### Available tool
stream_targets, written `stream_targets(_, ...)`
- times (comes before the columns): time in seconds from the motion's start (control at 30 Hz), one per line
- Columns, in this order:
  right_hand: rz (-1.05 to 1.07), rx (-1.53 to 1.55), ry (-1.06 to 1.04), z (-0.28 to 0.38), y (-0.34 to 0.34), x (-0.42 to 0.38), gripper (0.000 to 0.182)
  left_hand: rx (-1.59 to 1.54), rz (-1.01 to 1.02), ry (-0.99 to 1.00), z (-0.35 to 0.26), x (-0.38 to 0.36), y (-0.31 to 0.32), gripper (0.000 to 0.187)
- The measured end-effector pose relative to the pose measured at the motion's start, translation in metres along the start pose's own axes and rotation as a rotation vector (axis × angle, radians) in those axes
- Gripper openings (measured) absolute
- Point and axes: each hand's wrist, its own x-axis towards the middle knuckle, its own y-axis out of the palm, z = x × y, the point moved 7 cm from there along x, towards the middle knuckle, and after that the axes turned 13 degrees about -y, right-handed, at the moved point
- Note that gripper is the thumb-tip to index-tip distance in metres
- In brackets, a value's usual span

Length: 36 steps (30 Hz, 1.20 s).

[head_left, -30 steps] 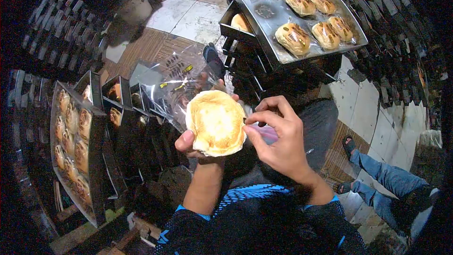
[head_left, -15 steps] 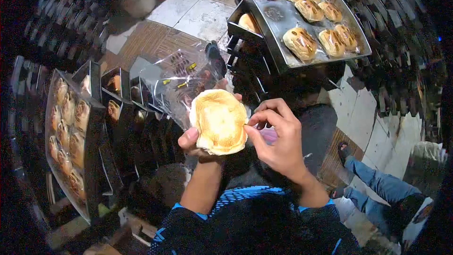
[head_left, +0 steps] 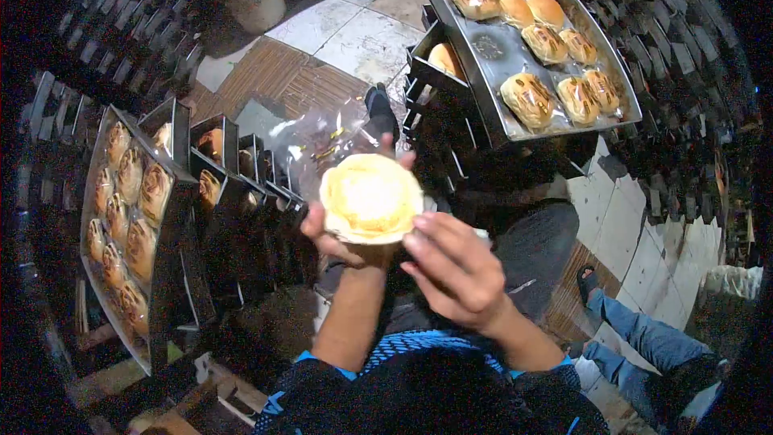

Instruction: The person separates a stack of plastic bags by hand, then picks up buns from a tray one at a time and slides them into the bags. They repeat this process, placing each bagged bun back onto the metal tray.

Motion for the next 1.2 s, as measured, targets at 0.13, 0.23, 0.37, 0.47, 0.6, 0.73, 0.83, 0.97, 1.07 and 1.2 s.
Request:
stream_targets(0.13,0.036,-0.042,-0.078,0.000,-0.006,0.002,0.049,0.564,-0.035,-0.137,0.026,-0.012,0.040,0.097)
stream_targets(0.23,0.049,-0.008,-0.106,0.004,-0.005,0.005,0.053,0.456,-0.266,-0.047,0.015,-0.030,0.051,0.099)
stream_targets(0.37,0.030,0.031,-0.098,0.012,-0.017,0.008,0.052,0.833,-0.295,-0.022,0.026,-0.045,0.050,0.100)
stream_targets(0.47,0.053,-0.055,-0.156,0.017,-0.022,0.002,0.046,0.811,-0.399,0.026,0.015,-0.049,0.053,0.100)
stream_targets(0.6,0.122,-0.173,-0.087,0.010,-0.008,0.007,0.045,0.809,-0.111,0.000,0.012,-0.030,0.049,0.076)
stream_targets(0.73,0.187,-0.178,0.146,0.000,0.007,0.006,0.046,0.713,-0.530,-0.032,0.023,-0.025,0.003,0.052)
stream_targets(0.83,0.265,0.133,0.126,0.013,0.023,-0.019,0.040,0.388,-0.397,-0.058,-0.007,-0.014,-0.004,0.063)
stream_targets(0.97,0.322,0.642,0.251,-0.001,0.019,-0.037,0.020,0.413,-0.462,-0.046,-0.030,-0.024,-0.009,0.064)
stream_targets(1.07,0.181,0.510,0.216,-0.013,0.016,-0.011,0.016,0.649,-0.585,0.083,-0.019,-0.027,-0.035,0.062)
stream_targets(1.2,0.222,0.779,0.133,0.000,0.004,0.001,0.014,0.136,-0.312,-0.291,0.014,-0.013,-0.002,0.065)
